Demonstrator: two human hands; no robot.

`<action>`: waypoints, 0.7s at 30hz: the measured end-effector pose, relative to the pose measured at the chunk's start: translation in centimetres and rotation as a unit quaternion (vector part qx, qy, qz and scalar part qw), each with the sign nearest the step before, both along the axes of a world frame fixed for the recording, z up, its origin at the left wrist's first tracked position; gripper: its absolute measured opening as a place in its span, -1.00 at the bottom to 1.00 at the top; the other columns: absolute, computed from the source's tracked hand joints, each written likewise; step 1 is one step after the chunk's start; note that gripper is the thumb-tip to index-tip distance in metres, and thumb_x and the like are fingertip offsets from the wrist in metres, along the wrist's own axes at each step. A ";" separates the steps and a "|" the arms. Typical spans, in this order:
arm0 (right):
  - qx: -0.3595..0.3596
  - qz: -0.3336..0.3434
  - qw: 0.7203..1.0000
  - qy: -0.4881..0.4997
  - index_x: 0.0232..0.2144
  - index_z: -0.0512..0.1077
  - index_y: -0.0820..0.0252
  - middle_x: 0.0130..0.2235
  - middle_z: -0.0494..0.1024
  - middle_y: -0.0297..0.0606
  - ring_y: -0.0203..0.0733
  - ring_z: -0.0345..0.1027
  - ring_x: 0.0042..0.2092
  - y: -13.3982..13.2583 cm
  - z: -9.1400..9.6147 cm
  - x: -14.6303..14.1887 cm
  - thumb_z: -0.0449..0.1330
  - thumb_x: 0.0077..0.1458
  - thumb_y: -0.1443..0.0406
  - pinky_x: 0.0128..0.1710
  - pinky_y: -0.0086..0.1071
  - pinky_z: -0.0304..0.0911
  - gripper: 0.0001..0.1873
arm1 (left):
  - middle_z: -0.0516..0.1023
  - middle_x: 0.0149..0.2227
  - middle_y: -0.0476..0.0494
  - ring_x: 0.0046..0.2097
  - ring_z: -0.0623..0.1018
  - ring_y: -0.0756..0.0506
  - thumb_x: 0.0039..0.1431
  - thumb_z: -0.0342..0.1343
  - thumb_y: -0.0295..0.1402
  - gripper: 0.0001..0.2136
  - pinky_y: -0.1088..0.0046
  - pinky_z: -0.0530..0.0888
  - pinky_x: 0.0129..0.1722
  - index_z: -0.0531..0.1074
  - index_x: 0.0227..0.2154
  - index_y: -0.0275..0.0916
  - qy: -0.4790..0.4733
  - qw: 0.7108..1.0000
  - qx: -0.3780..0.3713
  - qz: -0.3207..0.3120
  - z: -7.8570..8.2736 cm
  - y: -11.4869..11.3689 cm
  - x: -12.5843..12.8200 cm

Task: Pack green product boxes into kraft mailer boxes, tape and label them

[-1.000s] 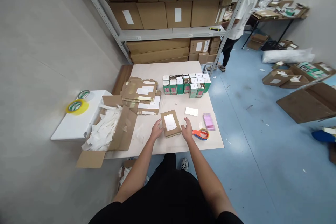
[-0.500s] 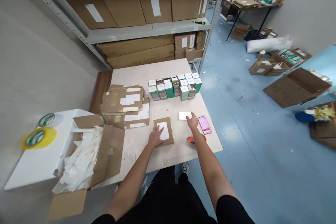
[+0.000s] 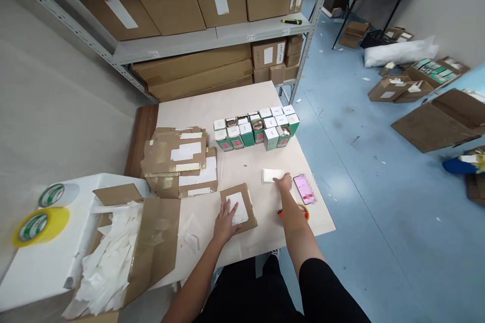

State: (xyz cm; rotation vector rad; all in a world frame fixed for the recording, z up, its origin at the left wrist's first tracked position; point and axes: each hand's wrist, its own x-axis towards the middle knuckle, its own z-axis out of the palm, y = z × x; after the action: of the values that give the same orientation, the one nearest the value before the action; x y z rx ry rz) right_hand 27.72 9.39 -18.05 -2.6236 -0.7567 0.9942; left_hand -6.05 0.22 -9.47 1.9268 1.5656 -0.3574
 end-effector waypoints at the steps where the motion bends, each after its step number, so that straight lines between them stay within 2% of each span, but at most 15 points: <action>1: 0.012 0.006 1.000 -0.011 0.16 0.34 0.30 0.09 0.52 0.12 0.13 0.45 0.08 -0.2 0.0 0.1 0.37 0.06 0.14 -0.09 -0.25 0.33 -0.32 | -0.29 0.56 -0.06 0.54 -0.25 -0.37 0.04 0.36 -0.30 -0.03 0.00 0.21 0.37 0.02 0.48 0.11 -0.001 1.000 -0.002 -0.002 0.0 0.2 0.0; 4: 0.054 0.037 0.996 -0.056 0.00 0.45 0.22 0.01 0.55 -0.01 -0.01 0.47 -0.06 -1.1 0.7 0.5 0.17 0.20 0.24 -0.19 -0.31 0.27 -0.67 | -0.18 0.56 -0.12 0.54 -0.12 -0.39 0.07 0.34 -0.32 -0.15 0.05 0.28 0.34 0.17 0.43 0.04 -0.007 1.000 -0.013 0.011 0.4 1.2 0.3; 6: 0.082 0.059 0.993 -0.059 -0.15 0.48 0.17 -0.13 0.59 -0.13 -0.09 0.45 -0.19 -1.7 1.7 0.9 0.07 0.25 0.25 -0.29 -0.34 0.21 -0.77 | -0.06 0.54 -0.19 0.52 -0.01 -0.37 0.16 0.26 -0.33 -0.29 0.06 0.28 0.35 0.27 0.38 -0.04 -0.028 0.999 0.001 0.029 1.0 2.4 1.0; 9: 0.127 0.087 0.987 -0.039 -0.27 0.47 0.11 -0.35 0.56 -0.29 -0.15 0.37 -0.35 -2.6 3.9 1.2 0.05 0.25 0.21 -0.38 -0.37 0.11 -0.79 | 0.16 0.47 -0.22 0.49 0.13 -0.33 0.24 0.18 -0.34 -0.43 0.07 0.18 0.42 0.37 0.33 -0.09 -0.104 0.993 0.051 0.034 2.3 4.7 3.3; 11: 0.158 0.104 0.982 -0.031 -0.34 0.45 0.09 -0.40 0.55 -0.31 -0.15 0.36 -0.37 -3.4 5.6 1.1 0.08 0.24 0.19 -0.39 -0.37 0.08 -0.81 | 0.29 0.42 -0.18 0.46 0.21 -0.29 0.25 0.17 -0.35 -0.48 0.11 0.20 0.42 0.42 0.29 -0.08 -0.163 0.984 0.067 0.027 3.2 6.3 5.5; 13: 0.183 0.115 0.976 -0.028 -0.39 0.43 0.08 -0.40 0.56 -0.30 -0.14 0.38 -0.37 -4.3 7.5 0.8 0.12 0.23 0.15 -0.39 -0.38 0.08 -0.79 | 0.45 0.31 -0.19 0.36 0.37 -0.27 0.27 0.17 -0.34 -0.50 0.15 0.31 0.36 0.44 0.27 -0.10 -0.223 0.972 0.066 0.034 4.0 7.8 8.3; 15: 0.205 0.124 0.970 -0.038 -0.42 0.41 0.08 -0.41 0.57 -0.29 -0.14 0.40 -0.37 -5.3 9.2 0.1 0.14 0.24 0.13 -0.38 -0.38 0.09 -0.76 | 0.59 0.13 -0.24 0.15 0.56 -0.26 0.26 0.23 -0.25 -0.51 0.18 0.47 0.19 0.46 0.25 -0.14 -0.278 0.958 0.026 0.070 4.5 9.0 11.2; 17: 0.231 0.136 0.962 -0.060 -0.43 0.39 0.08 -0.41 0.58 -0.28 -0.14 0.40 -0.37 -6.2 10.7 -0.7 0.14 0.26 0.11 -0.36 -0.38 0.11 -0.74 | 0.65 0.02 -0.27 0.01 0.63 -0.22 0.23 0.30 -0.14 -0.48 0.24 0.53 0.07 0.50 0.20 -0.22 -0.336 0.934 -0.011 0.122 4.7 9.7 13.9; 19: 0.257 0.147 0.952 -0.082 -0.43 0.39 0.08 -0.40 0.58 -0.26 -0.14 0.41 -0.36 -7.0 11.7 -1.6 0.12 0.29 0.10 -0.34 -0.38 0.13 -0.72 | 0.63 0.05 -0.28 -0.02 0.63 -0.21 0.17 0.34 -0.06 -0.40 0.28 0.55 0.01 0.48 0.22 -0.22 -0.380 0.912 -0.029 0.149 4.8 9.9 15.8; 21: 0.274 0.147 0.946 -0.096 -0.42 0.40 0.08 -0.38 0.59 -0.24 -0.14 0.41 -0.35 -7.7 12.5 -2.5 0.09 0.31 0.10 -0.31 -0.38 0.16 -0.71 | 0.56 0.16 -0.29 0.02 0.61 -0.20 0.19 0.33 -0.05 -0.38 0.28 0.54 0.03 0.43 0.26 -0.20 -0.403 0.899 -0.008 0.169 5.0 9.9 16.5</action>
State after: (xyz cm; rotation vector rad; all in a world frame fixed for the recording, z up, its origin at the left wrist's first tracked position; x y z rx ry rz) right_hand 25.26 1.69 -5.58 -2.1701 -1.2881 0.4881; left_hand 10.48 10.15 -4.50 1.4423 1.2562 0.5225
